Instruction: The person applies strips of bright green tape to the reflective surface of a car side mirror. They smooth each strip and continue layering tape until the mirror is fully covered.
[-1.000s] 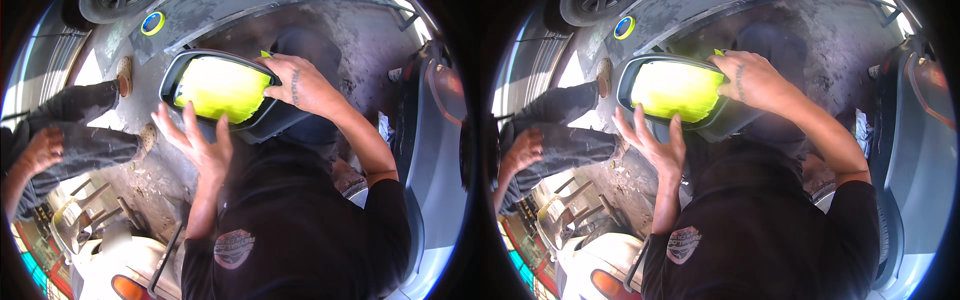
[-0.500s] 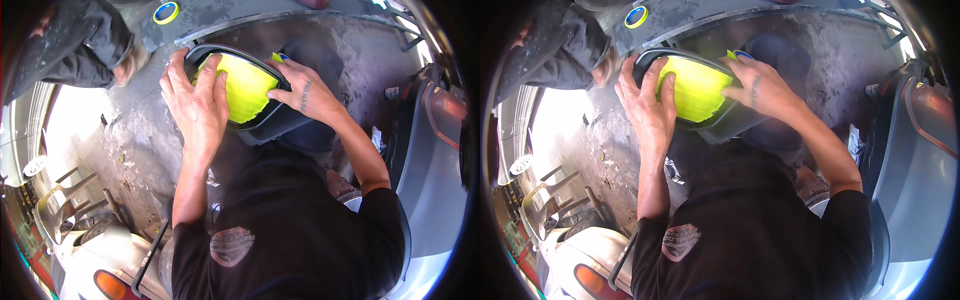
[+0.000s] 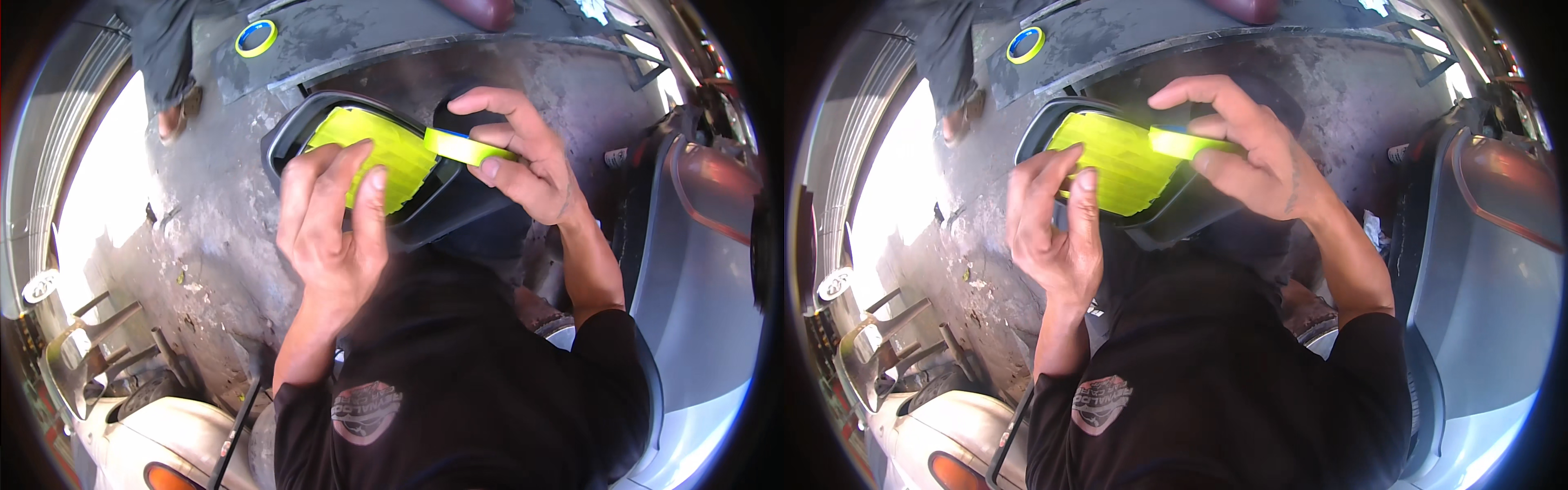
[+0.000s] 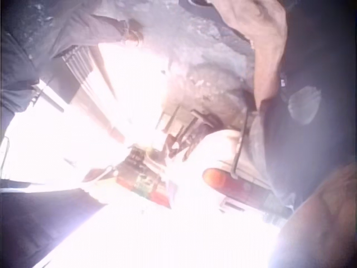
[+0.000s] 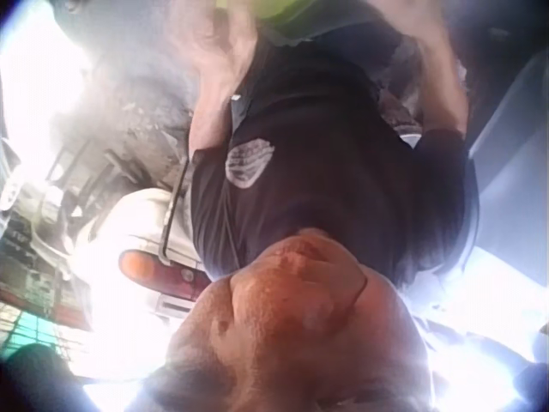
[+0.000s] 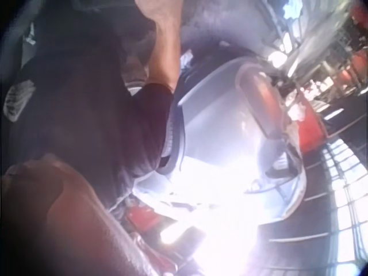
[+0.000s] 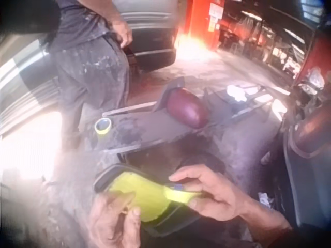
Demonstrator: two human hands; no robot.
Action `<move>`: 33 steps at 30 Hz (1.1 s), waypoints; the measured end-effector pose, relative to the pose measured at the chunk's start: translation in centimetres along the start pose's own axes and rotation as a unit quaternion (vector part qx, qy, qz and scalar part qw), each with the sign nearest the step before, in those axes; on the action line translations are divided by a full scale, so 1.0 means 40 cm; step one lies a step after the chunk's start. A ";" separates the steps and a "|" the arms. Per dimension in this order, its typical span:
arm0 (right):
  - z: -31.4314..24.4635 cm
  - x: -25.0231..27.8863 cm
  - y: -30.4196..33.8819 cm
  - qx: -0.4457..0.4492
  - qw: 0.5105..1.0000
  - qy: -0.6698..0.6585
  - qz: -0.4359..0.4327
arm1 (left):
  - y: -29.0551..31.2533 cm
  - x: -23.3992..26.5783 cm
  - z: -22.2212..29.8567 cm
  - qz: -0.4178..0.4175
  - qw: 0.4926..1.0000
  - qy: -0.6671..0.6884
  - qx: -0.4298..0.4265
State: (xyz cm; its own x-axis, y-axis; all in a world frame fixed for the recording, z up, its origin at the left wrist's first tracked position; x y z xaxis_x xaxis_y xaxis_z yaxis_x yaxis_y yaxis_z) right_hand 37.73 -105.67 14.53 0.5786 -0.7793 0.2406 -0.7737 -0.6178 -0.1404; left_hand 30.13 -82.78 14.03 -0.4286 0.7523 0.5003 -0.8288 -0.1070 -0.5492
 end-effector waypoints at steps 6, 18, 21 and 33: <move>-0.044 -0.032 -0.040 0.058 0.979 0.175 -0.085 | 0.011 -0.029 -0.013 -0.095 0.915 0.332 0.208; -0.083 -0.017 -0.120 0.179 0.938 0.262 -0.142 | 0.035 0.003 -0.046 -0.046 0.925 0.245 0.288; -0.106 0.014 -0.177 0.199 0.922 0.270 -0.195 | 0.033 0.035 -0.062 -0.028 0.924 0.241 0.294; -0.189 -0.078 -0.389 0.241 0.805 0.423 -0.339 | -0.020 0.087 -0.108 0.034 0.962 -0.003 0.270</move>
State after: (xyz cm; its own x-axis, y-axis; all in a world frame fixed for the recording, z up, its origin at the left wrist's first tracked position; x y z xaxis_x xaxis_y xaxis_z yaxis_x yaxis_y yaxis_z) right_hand 46.00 -92.81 23.24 0.2854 -0.0224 0.9581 -0.0464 -0.9989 -0.0096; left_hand 30.87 -77.29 13.32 -0.4894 0.7274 0.4810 -0.8639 -0.4796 -0.1537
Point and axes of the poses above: each hand's wrist, its own y-axis away from the middle knuckle, its own x-axis out of the back of the hand, z = x × y, the point moved 3 cm from there along -y, towards the middle knuckle, and after that the axes turned 2 degrees about -z, right-handed, at the moved point
